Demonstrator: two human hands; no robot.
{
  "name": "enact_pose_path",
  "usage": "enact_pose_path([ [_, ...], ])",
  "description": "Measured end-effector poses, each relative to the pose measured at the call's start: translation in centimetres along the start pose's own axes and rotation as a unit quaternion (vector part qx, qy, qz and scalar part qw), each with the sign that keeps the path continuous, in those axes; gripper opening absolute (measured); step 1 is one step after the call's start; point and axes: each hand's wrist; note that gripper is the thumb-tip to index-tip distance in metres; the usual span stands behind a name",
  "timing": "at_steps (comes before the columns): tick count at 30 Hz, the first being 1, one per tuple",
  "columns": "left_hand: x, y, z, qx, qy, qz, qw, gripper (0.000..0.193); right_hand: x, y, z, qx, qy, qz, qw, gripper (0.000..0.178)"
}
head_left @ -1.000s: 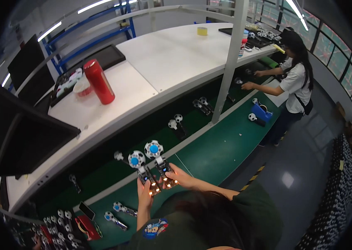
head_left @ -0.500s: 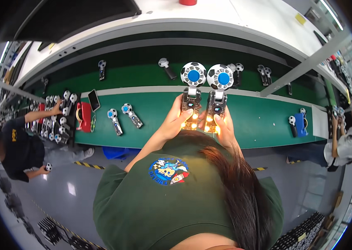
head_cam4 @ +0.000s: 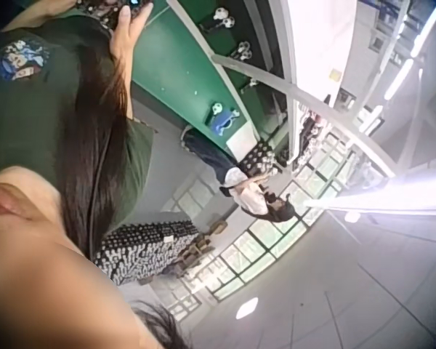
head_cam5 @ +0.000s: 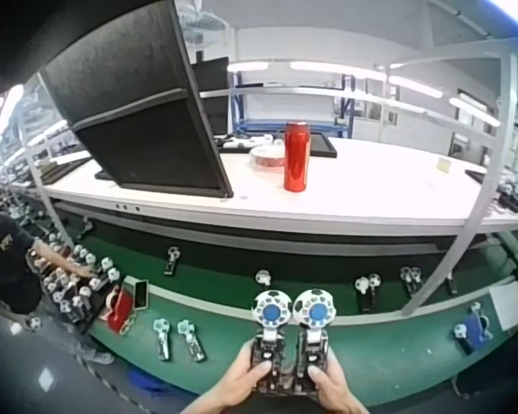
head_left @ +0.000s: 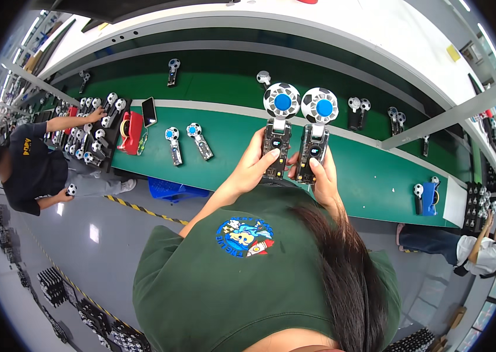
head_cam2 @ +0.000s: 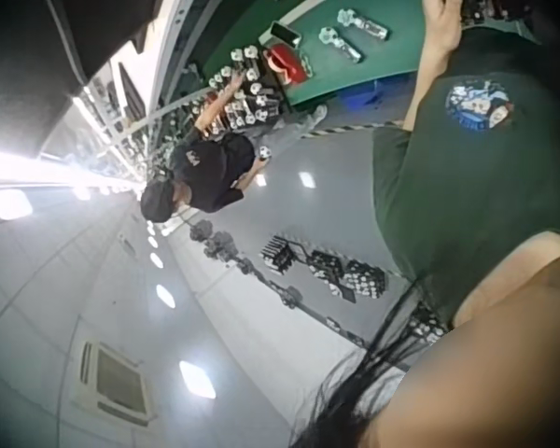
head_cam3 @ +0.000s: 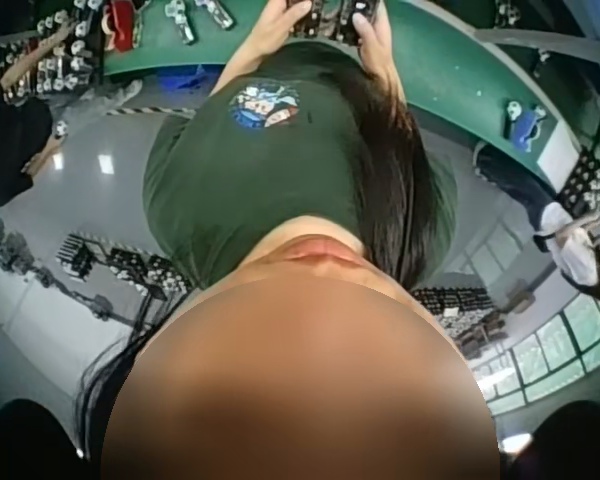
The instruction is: Assembling and inspecting electronic handheld devices on a production line.
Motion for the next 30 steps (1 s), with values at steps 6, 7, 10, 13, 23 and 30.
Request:
enact_pose_path([
  [6, 0.4, 0.9, -0.6, -0.028, 0.003, 0.001, 1.0, 0.055, 0.4, 0.0, 0.2, -0.025, -0.029, 0.004, 0.999, 0.041],
  [7, 0.4, 1.1, -0.9, -0.042, -0.004, 0.004, 0.999, 0.056, 0.6, 0.1, 0.2, -0.033, -0.034, 0.002, 0.999, 0.042],
  [10, 0.6, 1.5, -1.0, -0.058, 0.003, 0.001, 0.998, 0.057, 0.9, 0.3, 0.5, -0.038, -0.035, -0.001, 0.999, 0.043],
  [13, 0.9, 1.9, -0.8, -0.067, 0.044, -0.015, 0.997, 0.06, 1.2, 0.6, 0.8, -0.027, -0.026, -0.002, 0.999, 0.045],
  [23, 1.1, 2.8, -1.1, -0.04, -0.003, -0.002, 0.999, 0.063, 1.6, 1.3, 1.8, -0.025, 0.013, -0.015, 1.0, 0.043],
  [30, 1.0, 3.1, -1.2, -0.06, -0.04, 0.002, 0.997, 0.062, 1.7, 1.5, 2.5, -0.012, 0.013, -0.024, 1.0, 0.045],
])
Point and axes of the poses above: each hand's wrist, its own y-axis away from the middle knuckle, its own z-axis out of the palm, x = y × z, and after that the axes turned 12 degrees about -x, right-handed
